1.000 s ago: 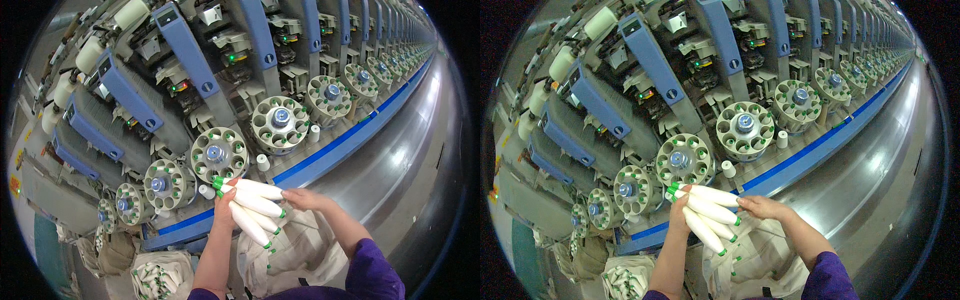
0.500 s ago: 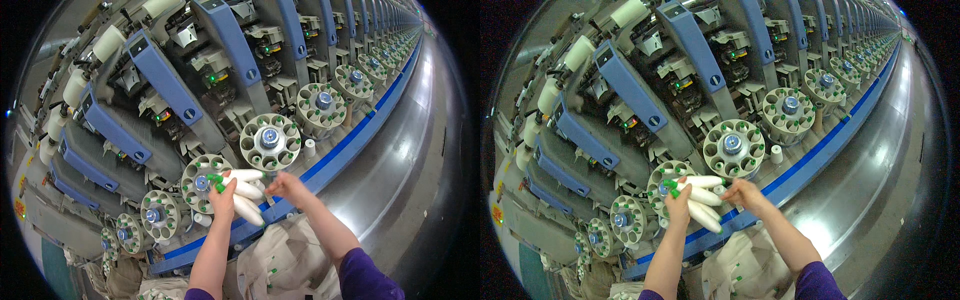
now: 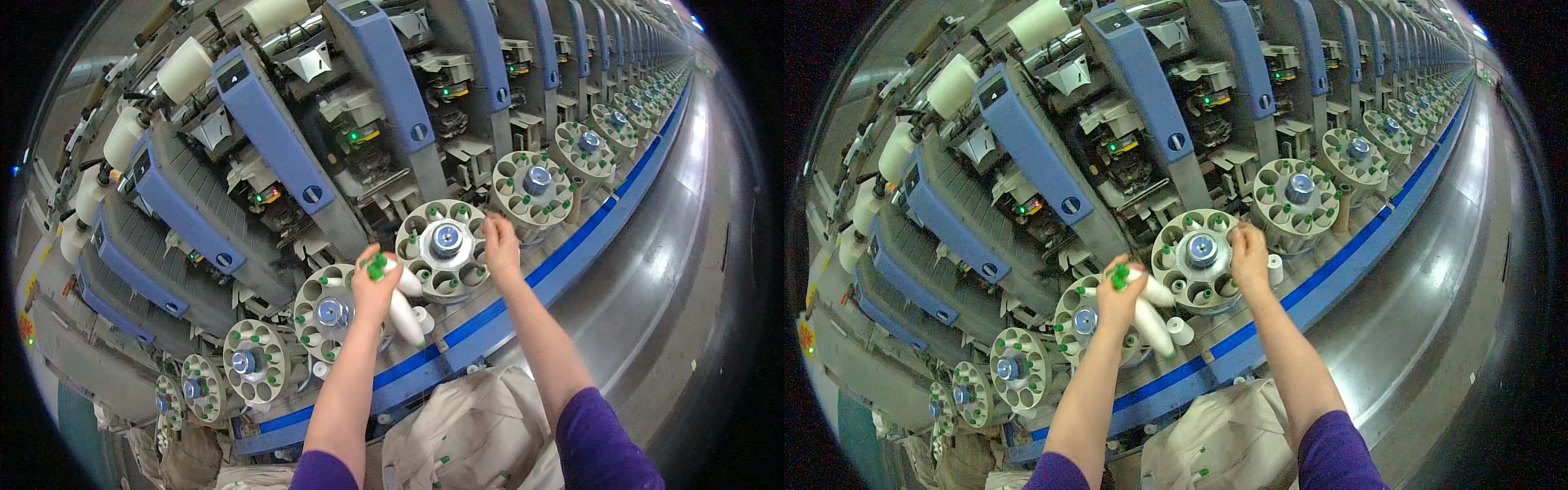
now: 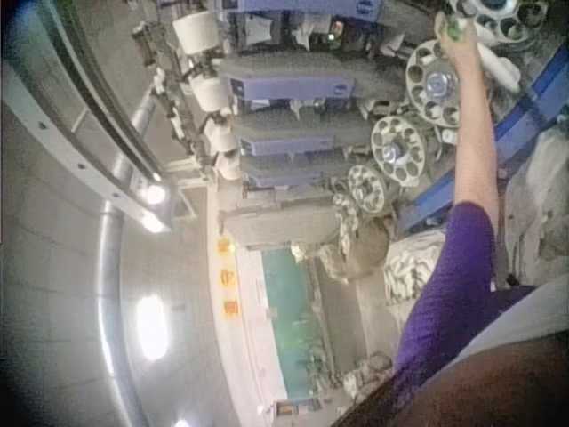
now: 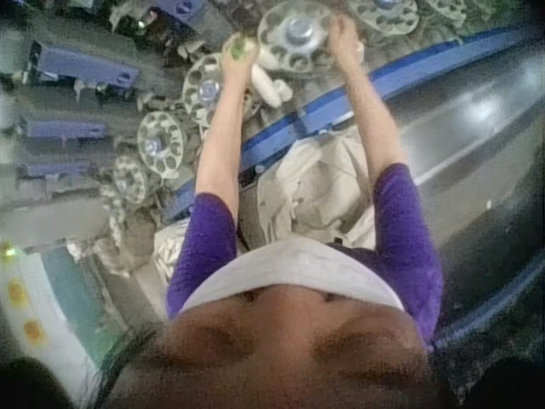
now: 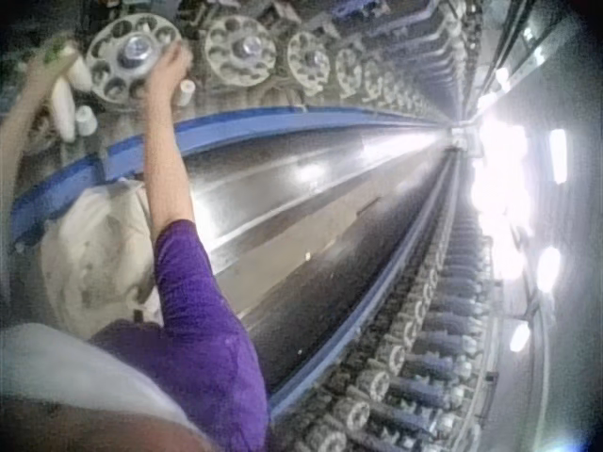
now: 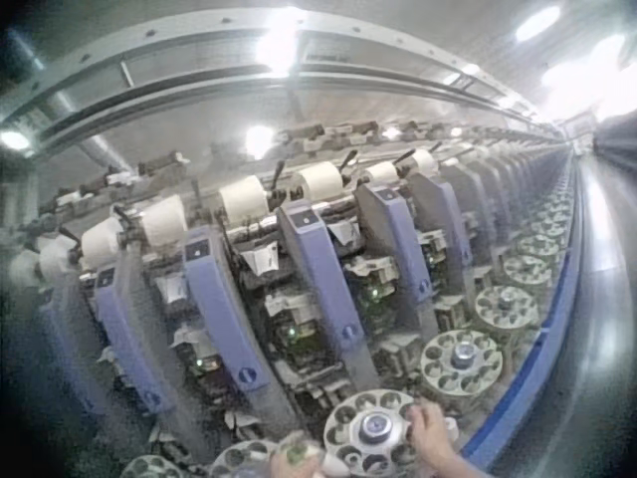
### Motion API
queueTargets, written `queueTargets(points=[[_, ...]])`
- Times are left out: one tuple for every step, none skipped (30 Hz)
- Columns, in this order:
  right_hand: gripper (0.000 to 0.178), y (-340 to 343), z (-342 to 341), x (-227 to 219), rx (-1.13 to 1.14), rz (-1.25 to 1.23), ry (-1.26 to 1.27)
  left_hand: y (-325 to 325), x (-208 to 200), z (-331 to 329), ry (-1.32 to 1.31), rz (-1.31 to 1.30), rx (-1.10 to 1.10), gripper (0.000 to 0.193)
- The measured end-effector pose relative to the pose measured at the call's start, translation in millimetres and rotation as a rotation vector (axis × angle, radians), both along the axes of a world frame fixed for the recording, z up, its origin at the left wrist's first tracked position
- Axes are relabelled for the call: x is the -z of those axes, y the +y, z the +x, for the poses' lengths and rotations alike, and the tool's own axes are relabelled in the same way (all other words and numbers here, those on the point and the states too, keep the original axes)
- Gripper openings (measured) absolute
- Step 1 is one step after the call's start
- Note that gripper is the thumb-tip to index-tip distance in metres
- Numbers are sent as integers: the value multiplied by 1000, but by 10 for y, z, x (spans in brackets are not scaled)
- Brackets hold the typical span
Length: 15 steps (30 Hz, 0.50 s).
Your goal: The person repeatedly takes white thread spools from a cloth bag and places them into empty slots on rotating circular holders attached to a textile machine. The person moves along the machine row, refilling multiple holders and occasionally adjusting the bag.
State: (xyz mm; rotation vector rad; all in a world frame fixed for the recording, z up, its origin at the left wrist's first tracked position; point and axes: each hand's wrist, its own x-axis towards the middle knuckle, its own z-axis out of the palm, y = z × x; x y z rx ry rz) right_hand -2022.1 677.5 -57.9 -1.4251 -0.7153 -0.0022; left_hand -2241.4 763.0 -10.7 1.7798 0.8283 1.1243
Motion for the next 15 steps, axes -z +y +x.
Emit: queueTargets(points=[[24, 64, 77, -8, 93, 66, -65, -147, -4, -206, -29, -22, 57, 41], [23, 147, 131, -10, 50, 7, -47, -325, 11, -431, 41, -142, 56, 40], [21, 232, 171, -1, 68, 84, -87, -520, 46, -671, 31, -168, 120, 38], [22, 329, 205, 17, 75, 45, -140, -714, 103, -899, 69, -273, 174, 38], [26, 416, 210, 45, 36, 10, -108, -906, 181, -1113, 66, -345, 262, 38], [30, 487, 218, 83, -30, -285, -83, -1109, 274, -1317, 112, -536, 246, 38], [35, 529, 195, 129, -108, -607, -43, -1315, 370, -1521, 152, -751, 225, 37], [41, 519, 163, 186, -119, -604, -43, -1484, 462, -1712, 184, -777, 180, 35], [49, 471, 116, 248, -97, -687, 16, -1649, 550, -1895, 213, -822, 143, 34], [49, 339, 35, 325, 77, -640, -228, -1854, 632, -2083, 238, -855, 119, 32], [47, 165, -48, 398, 131, -594, -377, -2043, 734, -2232, 226, -907, -39, 27], [45, -103, -186, 494, 129, -426, -499, -2240, 819, -2413, 138, -1117, -138, 22], [42, -414, -317, 577, 24, -178, -555, -2430, 893, -2595, 58, -1299, -266, 18], [30, -786, -508, 689, -235, -173, -322, -2605, 971, -2747, 110, -1392, -300, 22], [21, -1180, -678, 780, -529, -307, 0, -2823, 1038, -2872, 44, -1473, -323, 24]])
